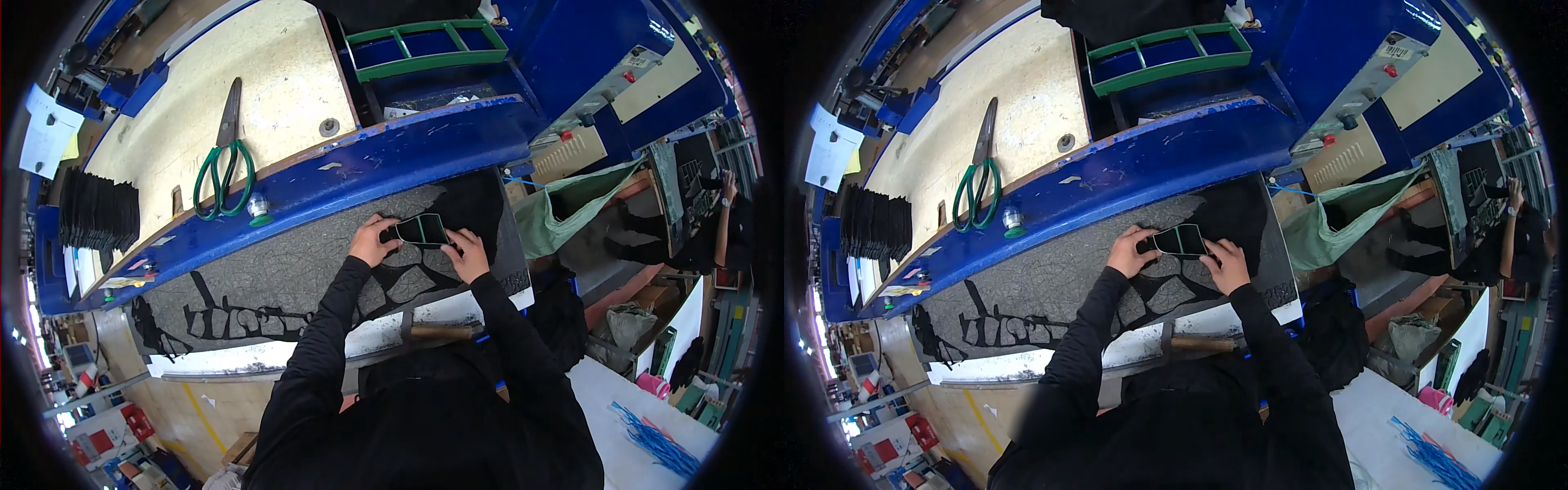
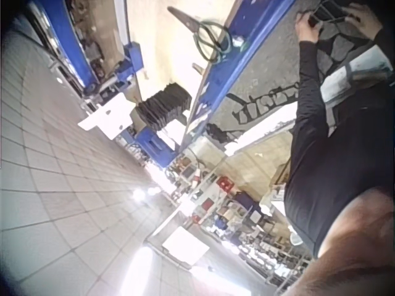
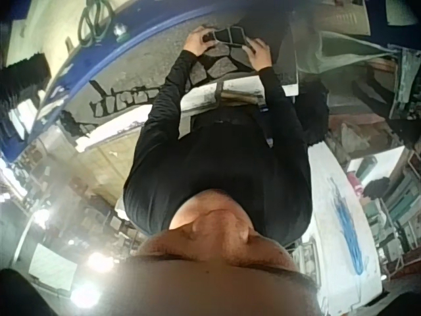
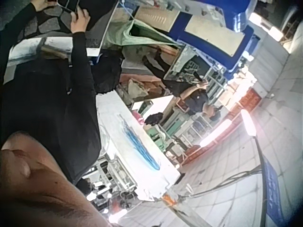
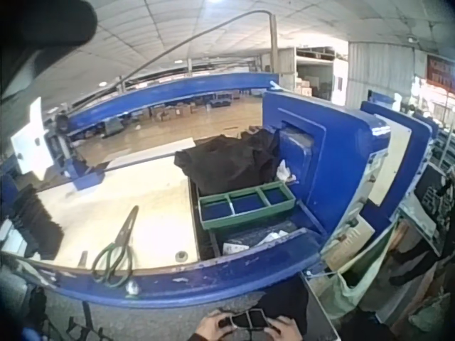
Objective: The person assembles small black fabric components on a blue workbench. They use a green plastic template to align the pieces and a hammer to secure them. The person also uses scissors to trim excess material from the fabric parts. Finished items are stacked on the table.
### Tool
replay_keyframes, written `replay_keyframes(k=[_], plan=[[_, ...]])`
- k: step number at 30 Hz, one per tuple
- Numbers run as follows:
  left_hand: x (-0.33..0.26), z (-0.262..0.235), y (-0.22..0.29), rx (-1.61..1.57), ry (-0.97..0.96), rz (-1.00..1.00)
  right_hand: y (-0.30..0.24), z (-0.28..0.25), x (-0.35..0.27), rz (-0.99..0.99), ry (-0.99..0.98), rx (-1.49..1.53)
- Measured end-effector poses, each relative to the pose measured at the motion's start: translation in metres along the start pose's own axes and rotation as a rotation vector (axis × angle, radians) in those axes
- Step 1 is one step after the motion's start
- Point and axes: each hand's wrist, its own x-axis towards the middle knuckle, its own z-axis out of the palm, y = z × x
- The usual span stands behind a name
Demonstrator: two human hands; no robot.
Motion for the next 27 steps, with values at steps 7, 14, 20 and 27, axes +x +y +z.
replay_keyframes(k=[7,14,20,27], plan=[[0.001,0.001,-0.001,-0.071,0.003,-0.042,-0.001,0.009,-0.005,-0.038,0.106,-0.030],[0.002,0.003,0.000,-0.030,-0.014,-0.090,0.004,0.014,-0.006,-0.024,0.111,-0.060],[0.001,0.004,-0.005,-0.061,-0.016,-0.122,-0.001,0.016,-0.005,-0.024,0.141,-0.050],[0.002,0.002,0.000,-0.038,-0.024,-0.135,-0.003,0.016,-0.004,-0.026,0.160,-0.043]])
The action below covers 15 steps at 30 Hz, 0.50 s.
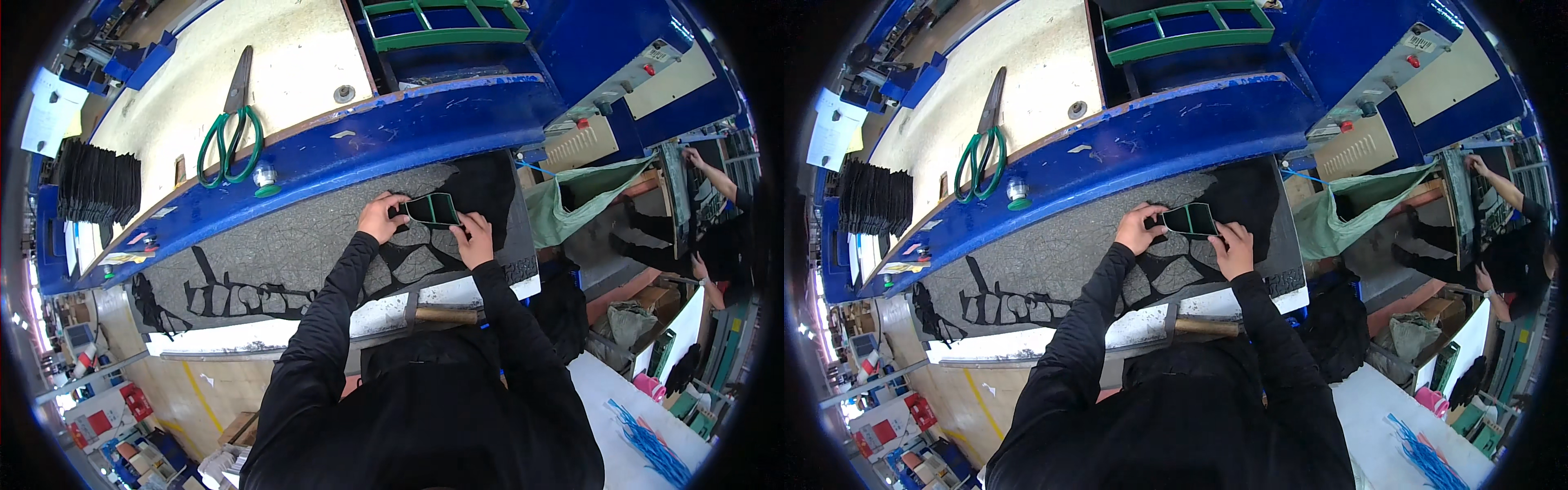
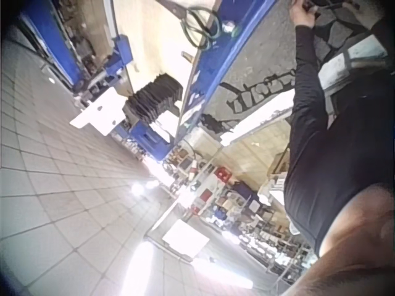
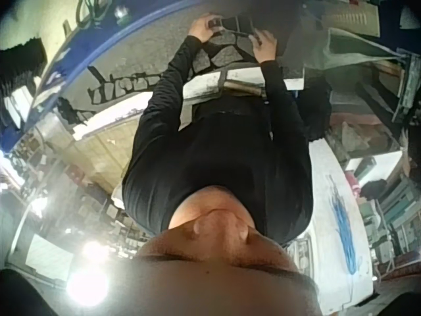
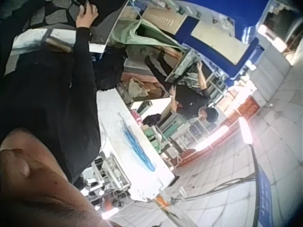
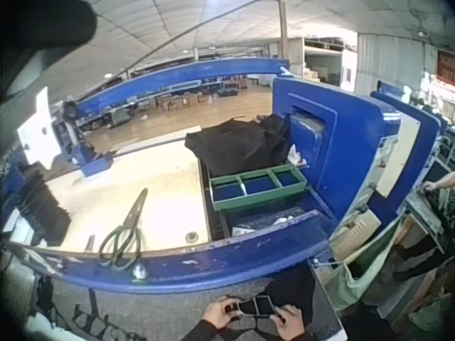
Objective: The person assembles small black fabric components on a blue workbench. They use a green plastic template to align the pieces and a hammer to secure them. The person also uses scissors to trim excess material from the fabric parts. Finished items are stacked on the table.
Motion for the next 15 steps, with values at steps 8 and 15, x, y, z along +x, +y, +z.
replay_keyframes(k=[8,15], plan=[[-0.0013,0.0021,-0.0009,0.020,0.018,0.025,0.0018,0.0051,-0.0028,0.020,0.040,-0.006],[-0.0023,0.0007,0.0032,0.043,0.043,0.085,0.0000,0.0081,-0.0015,0.041,0.068,-0.016]])
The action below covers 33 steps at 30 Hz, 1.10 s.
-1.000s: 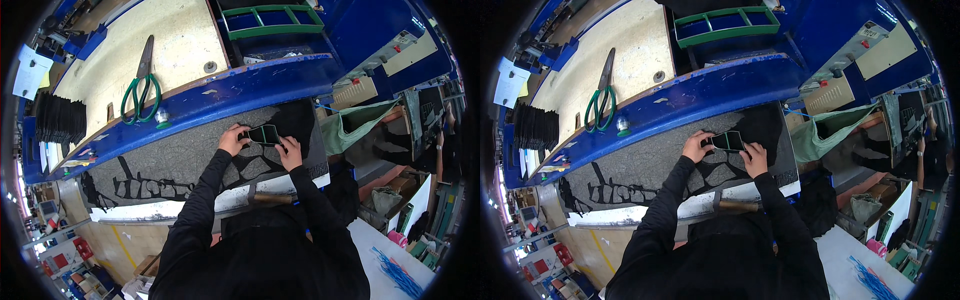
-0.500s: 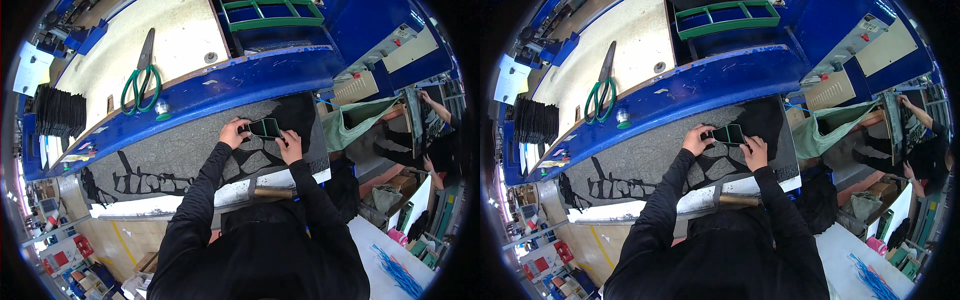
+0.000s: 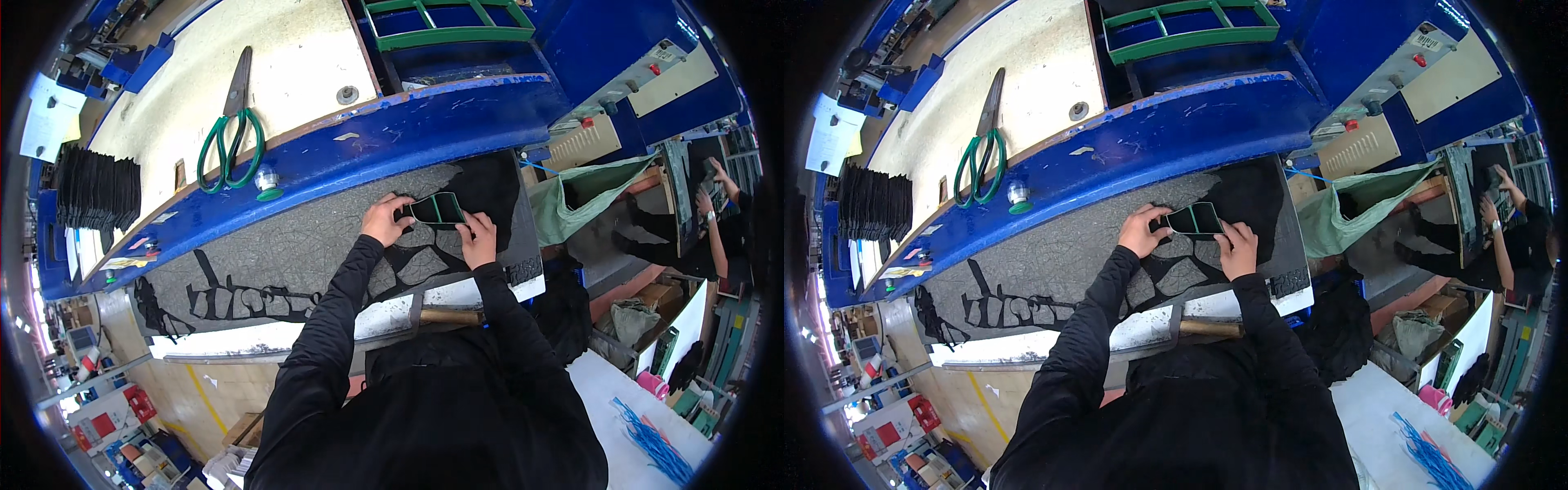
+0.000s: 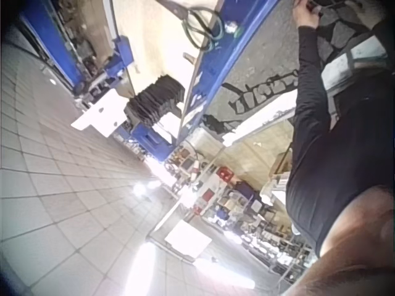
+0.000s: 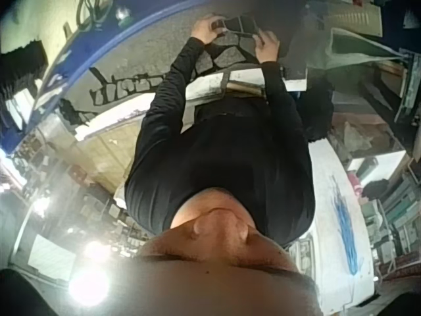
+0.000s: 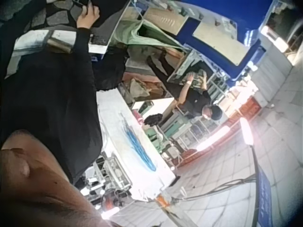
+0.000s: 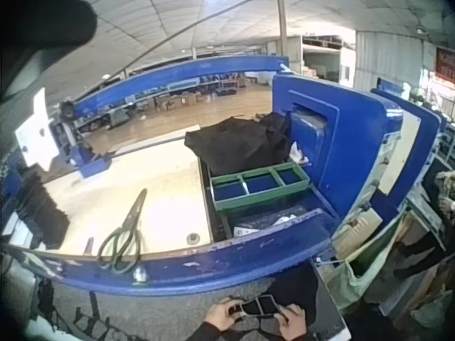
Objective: The person assembles small black fabric components on a blue workbench. They use a green plastic template to align the pieces and a hammer to secure them. The person also uses scissors to trim excess material from the fabric parts. Finished items are stacked on the table.
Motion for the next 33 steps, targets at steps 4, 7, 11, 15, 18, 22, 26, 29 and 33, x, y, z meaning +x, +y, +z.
replay_keyframes(k=[4,7,11,15,18,22,26,29,33], plan=[[-0.001,-0.001,0.002,0.024,-0.018,-0.019,-0.001,0.002,0.000,0.003,0.021,-0.015],[0.000,0.000,0.002,0.022,0.003,-0.004,-0.004,-0.002,0.004,-0.005,0.000,-0.035],[0.002,-0.002,0.005,0.043,-0.033,-0.040,-0.003,-0.001,0.005,-0.011,0.011,-0.048],[0.002,-0.004,0.003,0.044,-0.057,-0.042,-0.007,0.001,0.004,-0.001,0.011,-0.082],[0.002,-0.004,0.003,0.026,-0.069,-0.058,-0.008,0.002,0.004,-0.002,0.011,-0.117],[0.004,-0.002,0.002,0.001,-0.053,-0.054,-0.009,0.003,0.005,0.001,0.012,-0.159],[0.004,0.001,0.003,-0.013,-0.044,-0.068,-0.006,0.003,0.002,-0.016,0.005,-0.158],[0.004,0.000,0.002,-0.014,-0.050,-0.052,-0.009,0.002,0.003,-0.022,-0.003,-0.166],[0.005,-0.003,0.000,0.009,-0.054,0.019,-0.008,0.002,0.002,-0.015,-0.020,-0.211]])
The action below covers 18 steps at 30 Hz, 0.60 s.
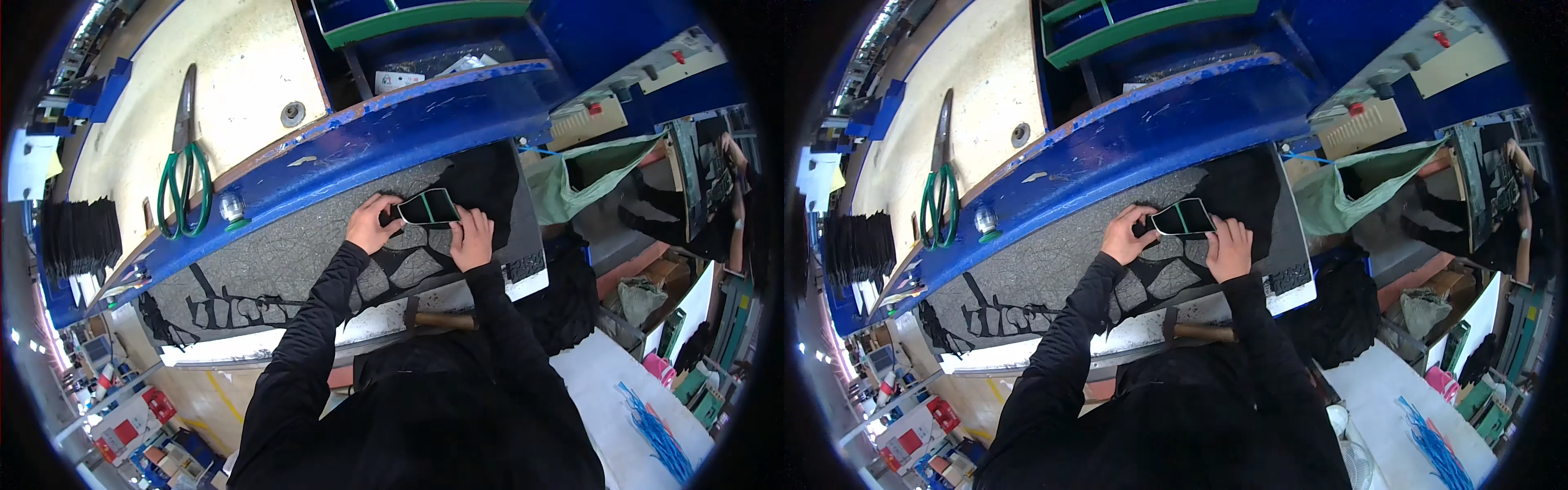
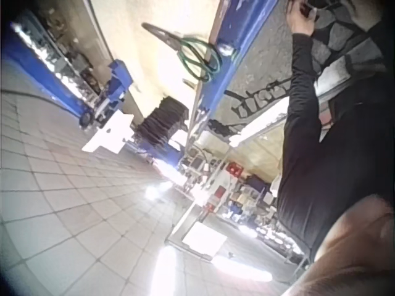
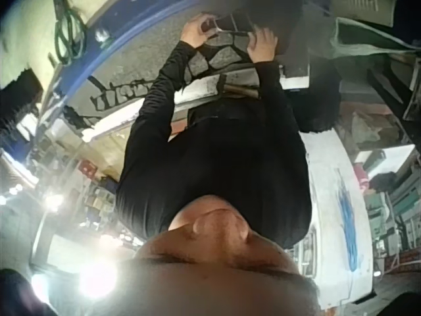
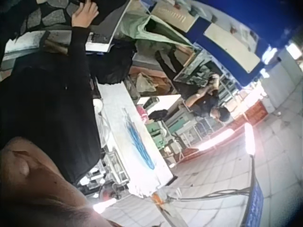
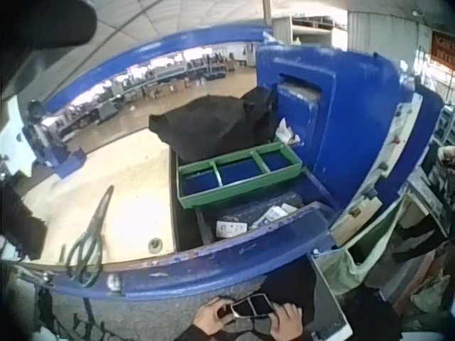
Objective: The person assembles small black fabric components on a blue workbench. They use a green plastic template to align the pieces and a hammer to secure them. The person also uses scissors to trim excess material from the fabric parts. Finished items are stacked on the table.
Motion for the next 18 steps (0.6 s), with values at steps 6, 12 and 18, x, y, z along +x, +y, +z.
replay_keyframes(k=[6,12,18], plan=[[-0.009,0.005,-0.005,0.009,0.080,-0.027,0.000,0.001,-0.004,-0.053,0.029,0.027],[-0.010,0.012,-0.010,-0.006,0.177,-0.022,0.008,0.003,-0.004,-0.063,0.013,0.086],[-0.005,0.014,-0.014,-0.008,0.137,-0.056,0.018,0.008,-0.002,-0.075,0.035,0.144]])
